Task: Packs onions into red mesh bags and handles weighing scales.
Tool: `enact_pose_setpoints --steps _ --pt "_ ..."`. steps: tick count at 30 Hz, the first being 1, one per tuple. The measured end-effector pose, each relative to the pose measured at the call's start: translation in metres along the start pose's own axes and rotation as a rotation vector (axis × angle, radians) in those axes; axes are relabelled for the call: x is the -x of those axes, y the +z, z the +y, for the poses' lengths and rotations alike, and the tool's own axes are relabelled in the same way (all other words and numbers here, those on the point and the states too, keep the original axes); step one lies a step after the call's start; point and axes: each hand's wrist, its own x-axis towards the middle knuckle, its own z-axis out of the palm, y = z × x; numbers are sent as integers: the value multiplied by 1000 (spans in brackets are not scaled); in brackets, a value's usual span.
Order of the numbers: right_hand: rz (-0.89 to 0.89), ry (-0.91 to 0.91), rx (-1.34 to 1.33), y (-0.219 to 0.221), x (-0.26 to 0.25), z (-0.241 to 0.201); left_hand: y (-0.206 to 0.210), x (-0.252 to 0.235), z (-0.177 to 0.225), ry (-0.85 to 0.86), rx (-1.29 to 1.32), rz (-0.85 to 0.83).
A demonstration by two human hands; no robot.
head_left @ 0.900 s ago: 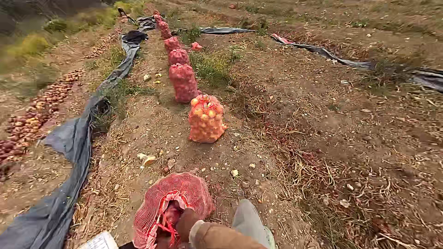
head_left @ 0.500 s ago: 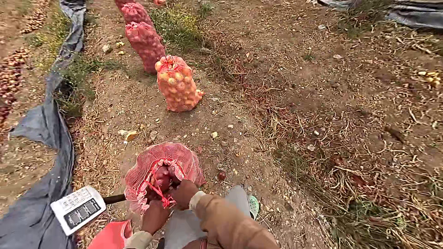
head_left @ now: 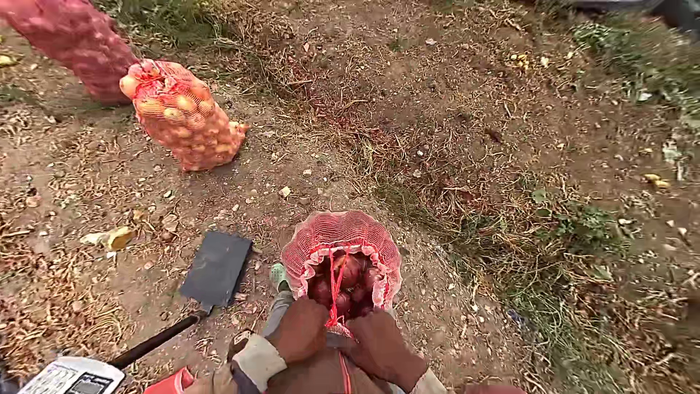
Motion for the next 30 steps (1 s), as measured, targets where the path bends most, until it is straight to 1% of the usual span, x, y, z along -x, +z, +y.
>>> enact_pose_setpoints --steps 1,2,4,5,6,7,8,9,10,11,12,13,14,15,16,17,18,19,21,24,27,29,30 --pt "17 119 -48 21 -3 -3 10 -16 -8 70 -14 -38" --pt "68 235 -86 45 -18 3 21 -46 -19 124 -32 -60" --pt "160 441 -175 105 -57 30 53 -120 -32 179 -69 -133" --pt "160 520 -223 132 -78 50 69 -157 -33 178 -89 -179" --pt "111 594 -278 153 -91 71 84 -183 -25 179 -102 -218" --pt "41 663 -346 167 -86 93 99 -195 -4 202 -90 -248" --pt "13 702 -404 168 -77 120 102 -202 19 245 -81 -253" --pt "21 691 -435 167 -71 151 104 -210 36 288 -75 -239" --pt "-8 674 -456 185 -43 161 126 -195 56 321 -41 -266" --pt "-55 670 -489 200 -6 153 151 -170 79 322 0 -329" --pt "-25 657 -502 195 6 153 161 -167 93 291 15 -317" --pt "1 655 -503 174 4 157 161 -179 101 266 12 -264" --pt "-60 657 -515 154 8 163 165 -191 110 252 -9 -223" --pt "-7 620 -487 166 20 172 171 -194 120 252 -41 -223" --pt "79 556 -463 193 31 188 171 -193 131 251 -72 -249" --pt "117 489 -471 207 34 201 160 -191 136 242 -102 -275" --pt "110 443 -481 209 38 202 150 -185 139 232 -121 -290" --pt "78 426 -485 207 47 194 145 -174 142 217 -129 -298" --pt "92 414 -486 189 48 180 129 -165 137 168 -122 -265" --pt "208 373 -546 184 22 181 117 -182 106 123 -69 -197" --pt "250 357 -653 205 -15 174 136 -191 57 69 34 -157" --pt "274 383 -633 201 -38 169 139 -191 28 102 108 -90" --pt "284 412 -586 200 -51 166 141 -190 13 164 132 -53"
